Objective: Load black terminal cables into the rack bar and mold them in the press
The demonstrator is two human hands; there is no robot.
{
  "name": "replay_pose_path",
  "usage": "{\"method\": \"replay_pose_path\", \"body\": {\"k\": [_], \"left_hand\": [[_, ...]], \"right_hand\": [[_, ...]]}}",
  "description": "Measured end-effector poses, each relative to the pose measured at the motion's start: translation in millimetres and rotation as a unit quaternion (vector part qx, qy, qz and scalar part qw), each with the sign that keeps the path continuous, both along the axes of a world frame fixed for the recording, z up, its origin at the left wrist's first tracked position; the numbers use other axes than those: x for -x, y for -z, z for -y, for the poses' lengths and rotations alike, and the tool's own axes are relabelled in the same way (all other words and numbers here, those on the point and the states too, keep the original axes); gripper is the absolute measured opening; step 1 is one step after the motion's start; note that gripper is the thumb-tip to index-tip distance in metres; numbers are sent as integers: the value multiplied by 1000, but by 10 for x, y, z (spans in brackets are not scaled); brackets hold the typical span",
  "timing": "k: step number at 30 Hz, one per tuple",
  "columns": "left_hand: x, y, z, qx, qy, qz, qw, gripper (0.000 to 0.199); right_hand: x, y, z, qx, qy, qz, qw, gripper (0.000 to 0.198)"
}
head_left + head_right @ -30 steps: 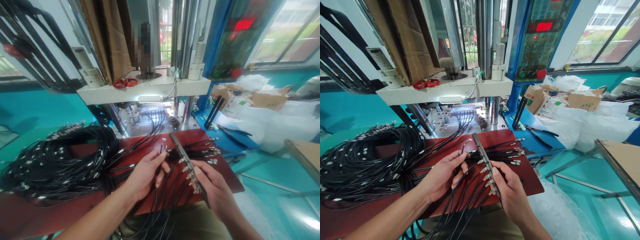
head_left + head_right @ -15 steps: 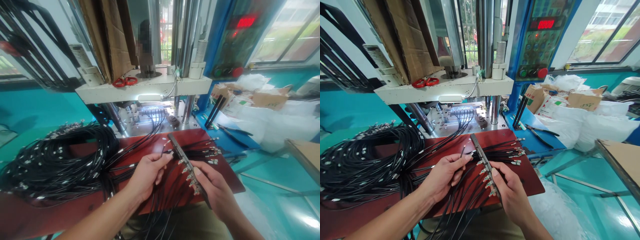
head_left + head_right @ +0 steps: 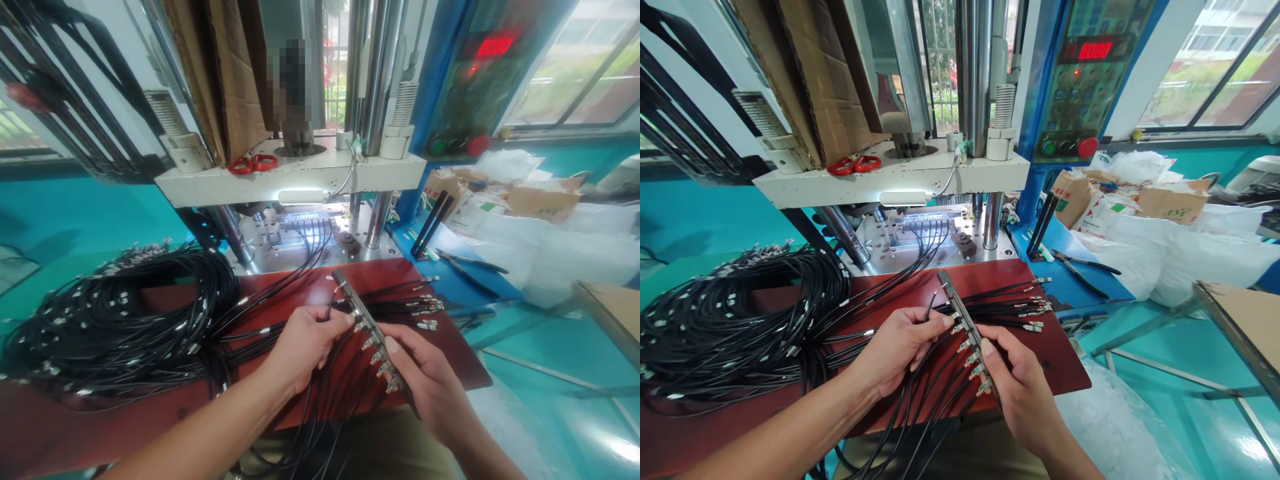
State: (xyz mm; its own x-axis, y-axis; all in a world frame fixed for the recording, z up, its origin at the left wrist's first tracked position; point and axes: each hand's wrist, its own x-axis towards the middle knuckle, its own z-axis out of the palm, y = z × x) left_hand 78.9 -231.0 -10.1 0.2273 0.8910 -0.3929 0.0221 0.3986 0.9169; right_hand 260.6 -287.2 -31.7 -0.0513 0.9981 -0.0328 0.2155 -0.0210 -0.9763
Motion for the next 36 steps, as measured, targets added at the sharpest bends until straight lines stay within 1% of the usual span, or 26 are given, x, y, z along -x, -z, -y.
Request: {"method": "replay_pose_path", "body": {"k": [4,8,10,12,15,18,20,22,26,29,33,36], "left_hand": [[-13,-1,-19,4,-3,-8,1000,26],[-19,-6,-27,8,-13,-13,1000,27],[12,-15,-40,-5,-3,4,1000,26],[69,-31,-65,-39,-5,21,999,25],[176,-74,-114,-81,-50,53,994,25],[264,-140,-143,-77,-81,97,989,31],[304,-183,-144,-74,-89,89,989,36],[330,-206,-137,-62,-75,66,993,40],[347,-153,-113,-17,11,22,1000,37],[325,-81,-87,-38,52,-1,998,36],[270,-51,-65,-50,78,-16,996,29],[237,-60,-69,-51,76,-35,995,33]], "right_hand": [[1,12,1,-12,-3,17,1000,36],[8,18,3,-41,-9,53,998,36],[17,18,2,-43,-5,53,998,36],[23,15,3,-34,7,39,999,37],[19,12,7,-14,16,13,1000,38],[6,8,11,-2,14,-5,1000,39],[-1,3,11,-1,13,-9,1000,38],[-4,-5,9,-3,10,-10,1000,37],[-1,-17,3,-2,9,-5,1000,37],[5,-22,0,-9,6,0,1000,37],[11,-26,0,-7,6,2,1000,38],[9,-28,-1,-16,5,11,1000,37]]}}
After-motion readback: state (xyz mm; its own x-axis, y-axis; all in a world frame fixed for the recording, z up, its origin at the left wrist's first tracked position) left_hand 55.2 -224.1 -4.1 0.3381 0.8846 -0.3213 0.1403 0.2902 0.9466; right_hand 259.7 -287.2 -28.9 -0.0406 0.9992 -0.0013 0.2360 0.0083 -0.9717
